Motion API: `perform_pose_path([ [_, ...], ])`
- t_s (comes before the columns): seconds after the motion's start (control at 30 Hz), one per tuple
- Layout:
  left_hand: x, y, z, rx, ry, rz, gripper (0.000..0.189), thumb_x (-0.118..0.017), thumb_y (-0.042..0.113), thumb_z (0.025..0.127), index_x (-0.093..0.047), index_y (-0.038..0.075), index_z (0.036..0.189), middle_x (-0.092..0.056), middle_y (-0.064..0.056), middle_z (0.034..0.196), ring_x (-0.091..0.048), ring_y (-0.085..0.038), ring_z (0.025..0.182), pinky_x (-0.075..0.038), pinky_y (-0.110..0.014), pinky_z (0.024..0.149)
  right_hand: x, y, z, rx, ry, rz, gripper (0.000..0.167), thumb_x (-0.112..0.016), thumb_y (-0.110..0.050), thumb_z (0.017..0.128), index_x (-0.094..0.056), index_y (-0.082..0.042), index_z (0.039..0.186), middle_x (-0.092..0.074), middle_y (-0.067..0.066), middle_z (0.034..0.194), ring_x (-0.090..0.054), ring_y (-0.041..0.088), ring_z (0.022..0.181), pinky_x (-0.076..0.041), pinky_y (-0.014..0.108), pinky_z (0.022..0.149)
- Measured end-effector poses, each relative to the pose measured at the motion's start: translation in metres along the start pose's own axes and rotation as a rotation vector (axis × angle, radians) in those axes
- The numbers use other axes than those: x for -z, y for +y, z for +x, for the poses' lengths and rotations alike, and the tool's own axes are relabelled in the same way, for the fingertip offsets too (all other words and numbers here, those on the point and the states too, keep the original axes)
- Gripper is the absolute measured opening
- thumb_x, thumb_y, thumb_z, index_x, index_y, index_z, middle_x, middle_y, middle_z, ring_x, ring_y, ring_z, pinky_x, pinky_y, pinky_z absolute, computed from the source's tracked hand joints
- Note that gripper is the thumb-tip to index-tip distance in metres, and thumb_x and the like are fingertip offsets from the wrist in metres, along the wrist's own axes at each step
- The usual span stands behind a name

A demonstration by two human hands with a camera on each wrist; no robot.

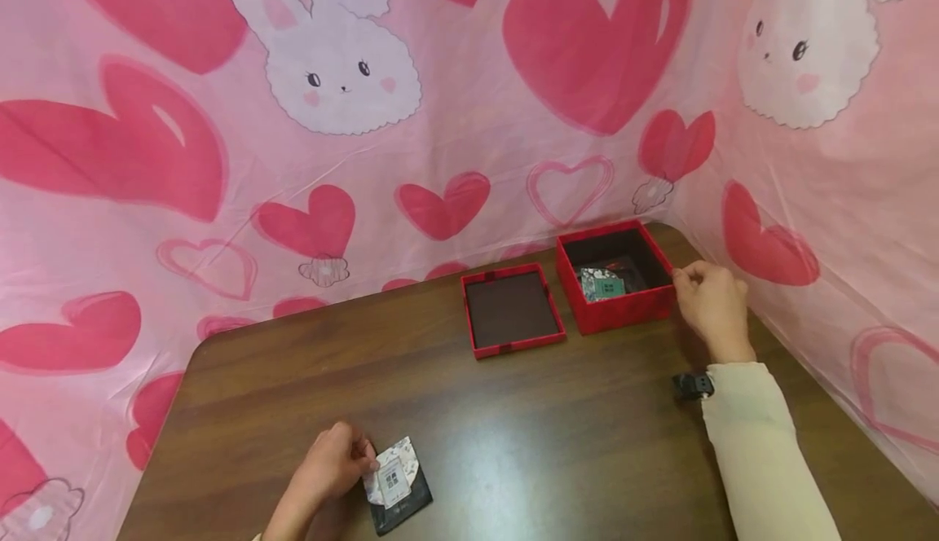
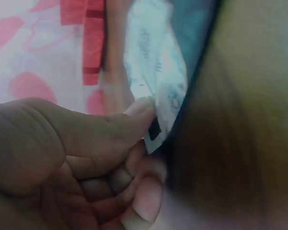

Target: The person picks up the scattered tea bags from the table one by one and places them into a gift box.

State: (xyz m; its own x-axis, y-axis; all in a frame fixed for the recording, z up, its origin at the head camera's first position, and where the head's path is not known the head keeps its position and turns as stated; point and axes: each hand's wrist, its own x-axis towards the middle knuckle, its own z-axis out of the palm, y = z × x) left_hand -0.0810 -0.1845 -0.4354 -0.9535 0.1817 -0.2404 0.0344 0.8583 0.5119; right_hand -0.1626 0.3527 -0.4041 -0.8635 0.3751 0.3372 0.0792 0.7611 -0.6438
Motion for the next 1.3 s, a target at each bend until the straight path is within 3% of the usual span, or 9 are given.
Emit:
perform_pose_path([
  [0.13,0.006,0.001,0.000,-0.055,-0.036,-0.073,0.023,-0.079,-0.002,0.080,-0.065,0.010,0.067,-0.054,0.004,0.063,-0.047,-0.015,0.059,-0.039,-0.026,0.051,0.000,0.001,-0.001,-0.006,0.000,-0.006,0.029,-0.057,-0.019,0.100,-0.070,0.005,0.092,-0.067,0.030,0.089,-0.049,0.063,0.095,-0.039,0.067,0.081],
  [0.27,0.010,-0.006,0.004,-0.105,-0.128,-0.286,0.013,-0.079,-0.004,0.081,-0.067,0.002,0.076,-0.061,-0.002,0.069,-0.054,-0.017,0.061,-0.049,-0.027,0.051,0.001,0.002,-0.001,-0.021,0.001,-0.008,0.029,-0.057,-0.021,0.100,-0.070,0.004,0.092,-0.067,0.030,0.089,-0.050,0.063,0.095,-0.040,0.067,0.080],
  [0.43,0.009,-0.016,0.009,-0.098,-0.218,-0.514,0.011,-0.075,-0.007,0.084,-0.070,-0.010,0.093,-0.069,-0.013,0.079,-0.062,-0.021,0.068,-0.057,-0.032,0.056,0.002,0.003,0.000,-0.002,0.008,-0.012,0.029,-0.057,-0.021,0.099,-0.070,0.004,0.091,-0.068,0.029,0.087,-0.051,0.062,0.093,-0.041,0.066,0.080],
  [0.6,0.008,-0.015,0.014,-0.103,-0.251,-0.624,0.018,-0.072,-0.007,0.087,-0.069,-0.016,0.102,-0.071,-0.019,0.086,-0.063,-0.017,0.069,-0.057,-0.028,0.058,0.002,0.002,0.002,0.024,0.014,-0.010,0.029,-0.057,-0.020,0.099,-0.070,0.004,0.088,-0.068,0.029,0.085,-0.051,0.062,0.092,-0.040,0.065,0.081],
  [0.77,0.020,-0.006,0.022,-0.179,-0.289,-0.740,0.023,-0.070,-0.005,0.090,-0.066,-0.021,0.106,-0.072,-0.017,0.086,-0.060,-0.010,0.064,-0.054,-0.022,0.058,0.001,0.002,0.003,0.013,0.008,-0.014,0.030,-0.057,-0.021,0.100,-0.070,0.003,0.089,-0.068,0.028,0.086,-0.052,0.061,0.092,-0.041,0.065,0.080],
  [1.0,0.051,0.019,0.032,-0.254,-0.268,-0.805,0.030,-0.071,-0.003,0.091,-0.062,-0.024,0.111,-0.074,-0.007,0.088,-0.063,-0.011,0.067,-0.057,-0.026,0.063,-0.001,0.004,0.002,0.007,0.010,-0.005,0.030,-0.056,-0.021,0.099,-0.071,0.004,0.090,-0.068,0.028,0.086,-0.050,0.062,0.092,-0.039,0.064,0.081],
  [1.3,0.050,0.031,0.045,-0.228,-0.255,-0.762,0.028,-0.072,-0.001,0.090,-0.066,-0.018,0.111,-0.073,-0.011,0.088,-0.062,-0.014,0.067,-0.056,-0.027,0.063,-0.001,0.002,0.000,0.014,0.020,-0.001,0.028,-0.058,-0.019,0.099,-0.070,0.003,0.088,-0.067,0.024,0.080,-0.053,0.059,0.087,-0.042,0.063,0.075],
])
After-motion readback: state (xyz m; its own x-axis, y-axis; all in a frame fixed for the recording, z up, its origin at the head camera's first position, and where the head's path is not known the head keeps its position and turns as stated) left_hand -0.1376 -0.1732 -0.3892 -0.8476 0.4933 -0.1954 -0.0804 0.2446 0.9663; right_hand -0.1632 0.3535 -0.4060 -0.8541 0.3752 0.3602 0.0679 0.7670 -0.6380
